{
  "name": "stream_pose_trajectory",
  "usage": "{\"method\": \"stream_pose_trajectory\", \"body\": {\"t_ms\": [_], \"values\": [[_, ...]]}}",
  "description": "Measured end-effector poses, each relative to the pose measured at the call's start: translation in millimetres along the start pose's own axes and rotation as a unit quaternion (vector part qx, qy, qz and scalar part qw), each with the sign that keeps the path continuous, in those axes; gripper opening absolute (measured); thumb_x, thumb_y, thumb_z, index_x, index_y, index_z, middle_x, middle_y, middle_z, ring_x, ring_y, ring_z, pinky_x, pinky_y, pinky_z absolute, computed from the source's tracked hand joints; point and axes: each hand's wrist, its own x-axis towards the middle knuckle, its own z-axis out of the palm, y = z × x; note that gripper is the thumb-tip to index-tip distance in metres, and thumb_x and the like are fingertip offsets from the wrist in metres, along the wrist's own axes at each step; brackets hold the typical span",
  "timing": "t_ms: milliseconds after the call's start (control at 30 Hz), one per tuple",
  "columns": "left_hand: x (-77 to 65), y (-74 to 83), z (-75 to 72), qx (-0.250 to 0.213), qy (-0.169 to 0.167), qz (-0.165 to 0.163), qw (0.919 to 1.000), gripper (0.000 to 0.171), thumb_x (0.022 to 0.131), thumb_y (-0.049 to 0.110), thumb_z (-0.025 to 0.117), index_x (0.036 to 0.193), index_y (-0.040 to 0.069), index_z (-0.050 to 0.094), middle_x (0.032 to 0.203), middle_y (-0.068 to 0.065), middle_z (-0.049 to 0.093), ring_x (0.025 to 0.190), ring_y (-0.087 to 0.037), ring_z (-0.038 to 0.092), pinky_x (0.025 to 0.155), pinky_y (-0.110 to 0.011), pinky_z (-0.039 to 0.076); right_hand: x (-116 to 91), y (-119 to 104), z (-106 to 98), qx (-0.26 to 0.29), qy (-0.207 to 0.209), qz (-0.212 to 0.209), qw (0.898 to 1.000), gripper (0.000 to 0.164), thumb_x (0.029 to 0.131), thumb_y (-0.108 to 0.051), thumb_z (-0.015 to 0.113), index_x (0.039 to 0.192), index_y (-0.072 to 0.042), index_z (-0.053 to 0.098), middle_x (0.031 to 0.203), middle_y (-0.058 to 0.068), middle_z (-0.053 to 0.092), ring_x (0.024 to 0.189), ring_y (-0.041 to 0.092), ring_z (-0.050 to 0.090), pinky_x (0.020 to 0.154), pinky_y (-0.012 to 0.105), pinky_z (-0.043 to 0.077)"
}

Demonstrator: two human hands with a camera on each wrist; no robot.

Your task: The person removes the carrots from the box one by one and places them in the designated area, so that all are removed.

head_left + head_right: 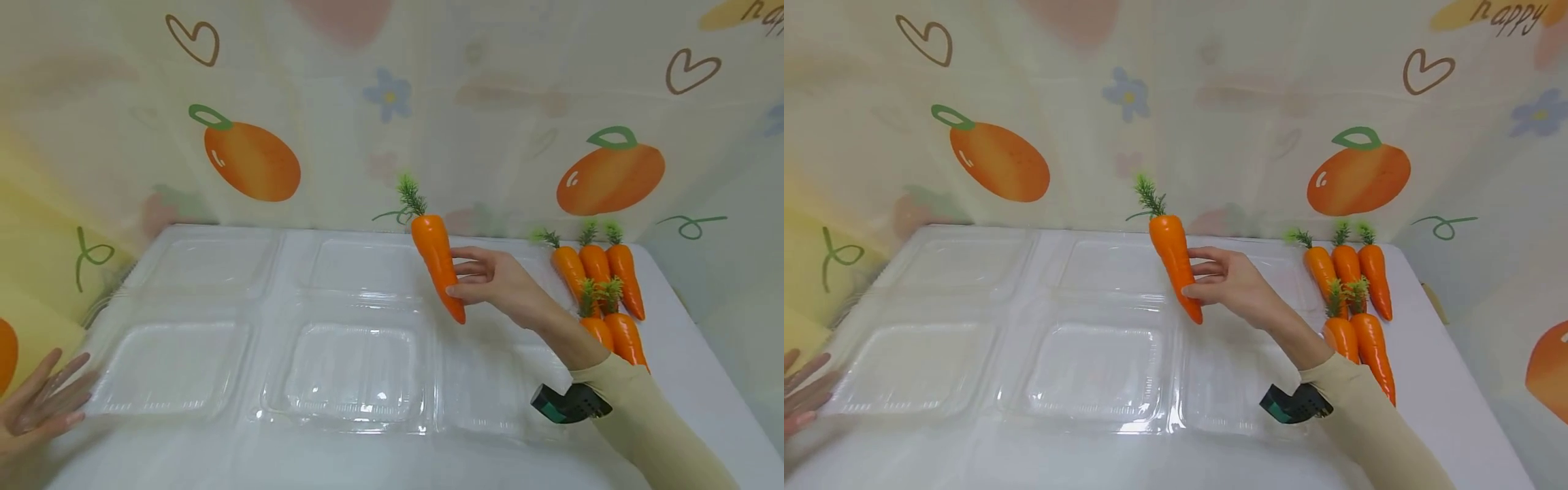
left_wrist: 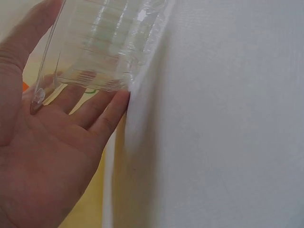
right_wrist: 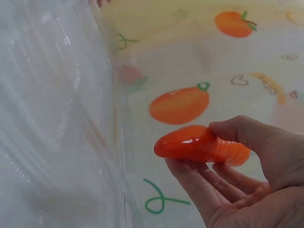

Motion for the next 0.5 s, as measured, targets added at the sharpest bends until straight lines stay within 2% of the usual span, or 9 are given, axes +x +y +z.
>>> {"method": "stream_pose_trajectory", "body": {"t_ms": [67, 167, 400, 500], "values": [[0.6, -0.2, 3.6, 0.01, 0.024, -0.005, 0.9996, 0.089, 0.086, -0.035, 0.028, 0.147, 0.006, -0.022, 0.164, -0.014, 0.005, 0.147, -0.028, 0.02, 0.113, -0.036, 0.03, -2, 3, -5, 0.0, -0.001, 0.004, 1.0, 0.065, 0.089, -0.015, 0.072, 0.146, -0.005, 0.042, 0.133, 0.018, 0.059, 0.12, 0.032, 0.058, 0.086, 0.04, 0.057], [1.8, -0.5, 7.3, 0.009, 0.043, -0.009, 0.999, 0.09, 0.086, -0.035, 0.028, 0.148, 0.007, -0.021, 0.164, -0.013, 0.008, 0.146, -0.027, 0.023, 0.112, -0.036, 0.032, -6, 7, -12, -0.001, -0.003, 0.013, 1.0, 0.066, 0.089, -0.016, 0.072, 0.147, -0.005, 0.041, 0.133, 0.018, 0.059, 0.119, 0.032, 0.059, 0.086, 0.04, 0.057], [2.3, -1.9, 2.7, 0.01, 0.017, 0.005, 0.9998, 0.087, 0.087, -0.034, 0.03, 0.147, 0.004, -0.02, 0.163, -0.016, 0.004, 0.146, -0.03, 0.02, 0.114, -0.037, 0.029, -22, 9, -28, -0.02, 0.017, 0.021, 0.999, 0.067, 0.089, -0.017, 0.072, 0.147, -0.005, 0.042, 0.132, 0.02, 0.06, 0.121, 0.033, 0.058, 0.086, 0.04, 0.057], [0.7, -1.6, 2.2, 0.017, 0.021, 0.001, 0.9996, 0.087, 0.087, -0.034, 0.03, 0.147, 0.004, -0.02, 0.163, -0.016, 0.005, 0.146, -0.029, 0.021, 0.113, -0.036, 0.03, -28, 11, -34, -0.025, 0.02, 0.024, 0.999, 0.067, 0.089, -0.018, 0.072, 0.147, -0.004, 0.041, 0.132, 0.021, 0.059, 0.122, 0.034, 0.057, 0.086, 0.038, 0.057]]}}
